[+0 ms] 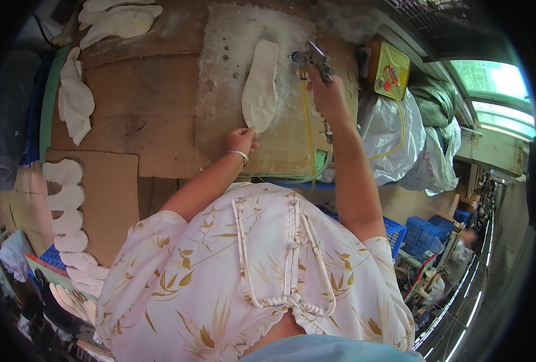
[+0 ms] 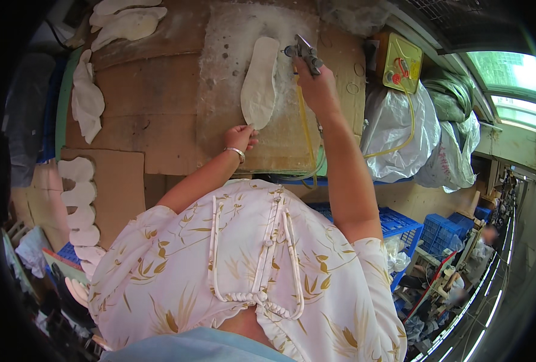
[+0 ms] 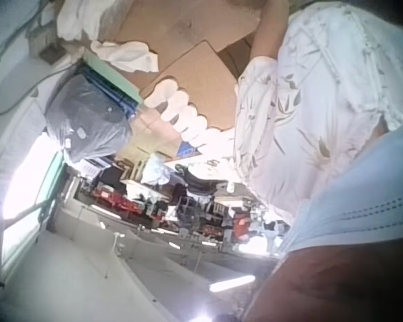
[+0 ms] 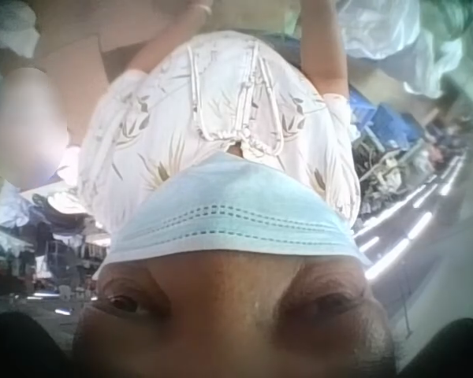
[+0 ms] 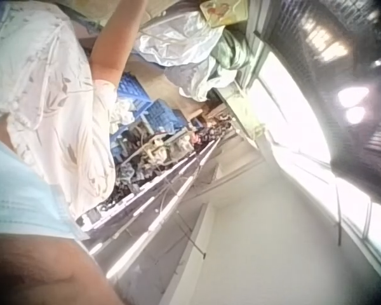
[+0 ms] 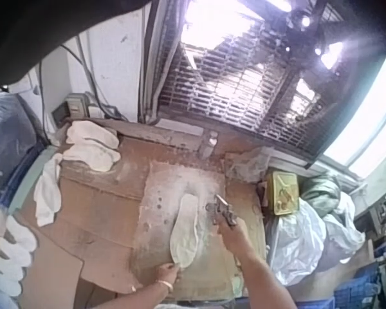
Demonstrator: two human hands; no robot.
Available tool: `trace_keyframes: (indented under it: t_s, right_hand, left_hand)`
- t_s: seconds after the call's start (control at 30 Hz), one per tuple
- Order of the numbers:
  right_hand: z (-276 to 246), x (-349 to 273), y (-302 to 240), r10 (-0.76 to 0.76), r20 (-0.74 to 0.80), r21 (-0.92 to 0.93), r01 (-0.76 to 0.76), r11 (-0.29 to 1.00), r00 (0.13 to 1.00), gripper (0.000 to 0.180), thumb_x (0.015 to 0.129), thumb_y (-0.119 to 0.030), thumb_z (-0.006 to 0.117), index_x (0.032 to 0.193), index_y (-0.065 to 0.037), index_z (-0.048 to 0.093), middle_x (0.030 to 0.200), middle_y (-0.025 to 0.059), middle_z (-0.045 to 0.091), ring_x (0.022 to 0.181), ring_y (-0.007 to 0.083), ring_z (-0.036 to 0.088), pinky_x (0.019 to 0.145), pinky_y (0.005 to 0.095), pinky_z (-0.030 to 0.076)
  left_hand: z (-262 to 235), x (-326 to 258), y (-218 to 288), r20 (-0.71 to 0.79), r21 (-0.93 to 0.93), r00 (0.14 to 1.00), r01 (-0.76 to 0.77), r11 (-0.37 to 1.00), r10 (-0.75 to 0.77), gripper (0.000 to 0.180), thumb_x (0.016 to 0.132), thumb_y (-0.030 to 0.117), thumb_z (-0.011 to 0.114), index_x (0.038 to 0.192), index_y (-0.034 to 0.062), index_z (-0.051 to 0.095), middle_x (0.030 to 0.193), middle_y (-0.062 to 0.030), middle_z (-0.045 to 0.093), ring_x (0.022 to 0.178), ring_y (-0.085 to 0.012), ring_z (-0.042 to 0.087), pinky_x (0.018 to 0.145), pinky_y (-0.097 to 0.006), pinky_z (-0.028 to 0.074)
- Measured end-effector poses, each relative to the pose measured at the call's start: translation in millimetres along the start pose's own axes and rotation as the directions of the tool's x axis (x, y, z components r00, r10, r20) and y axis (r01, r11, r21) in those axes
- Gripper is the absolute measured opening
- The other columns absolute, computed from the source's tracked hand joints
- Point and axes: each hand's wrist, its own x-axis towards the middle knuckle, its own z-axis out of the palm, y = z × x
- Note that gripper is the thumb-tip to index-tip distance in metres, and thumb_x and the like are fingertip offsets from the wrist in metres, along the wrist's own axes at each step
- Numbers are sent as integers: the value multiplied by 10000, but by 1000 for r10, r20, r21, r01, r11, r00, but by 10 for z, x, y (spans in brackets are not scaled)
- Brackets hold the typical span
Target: Applying adhesive to shoe insoles using a spray gun and organizing them on a table.
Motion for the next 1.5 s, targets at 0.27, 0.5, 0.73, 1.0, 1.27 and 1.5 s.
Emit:
trace_keyframes:
  t_s: [0.27,0.5,0.73,1.0,1.27,1.5]
  right_hand:
    - [-94,-205,157,106,66,-87,-100,991,992,360,840,-379,557,830,-22,599,612,27,522,586,119,475,568,281,395]
    - [-136,-514,145,124,114,-74,-116,991,986,355,845,-376,554,825,-25,603,599,21,511,587,117,478,559,279,392]
    - [-184,-768,202,170,163,-119,-151,981,972,350,848,-371,557,805,-25,592,587,4,488,560,98,434,521,277,373]
    - [-211,-997,411,119,204,-27,-116,993,972,301,857,-320,556,794,-25,561,577,-15,453,543,82,389,488,265,340]
    - [-206,-1214,663,100,241,-31,-95,995,965,308,855,-309,557,813,-4,533,599,14,455,568,108,393,525,277,361]
    - [-143,-1366,695,82,294,-62,-67,996,952,335,849,-321,566,855,13,541,605,66,472,574,140,405,549,297,382]
  left_hand:
    - [-11,-17,3,11,-15,1000,-13,1000,13,230,818,257,596,879,35,593,800,-65,659,548,-117,617,400,-200,436]
    - [-21,-52,30,29,-8,999,-17,1000,17,235,818,252,596,900,32,590,812,-62,658,559,-114,616,405,-196,435]
    - [-36,-22,8,35,-24,999,-33,999,33,234,819,239,599,913,24,587,822,-67,651,574,-119,620,415,-192,445]
    - [-61,8,-34,62,-36,997,-39,999,41,209,819,211,598,914,26,581,845,-70,643,597,-124,623,431,-192,455]
    - [-75,10,-36,79,-40,996,-36,999,39,173,815,185,595,916,46,570,872,-76,648,615,-120,624,451,-195,465]
    - [-69,-10,-23,70,-47,997,-26,999,29,171,814,182,595,923,52,576,874,-76,651,621,-121,626,462,-195,470]
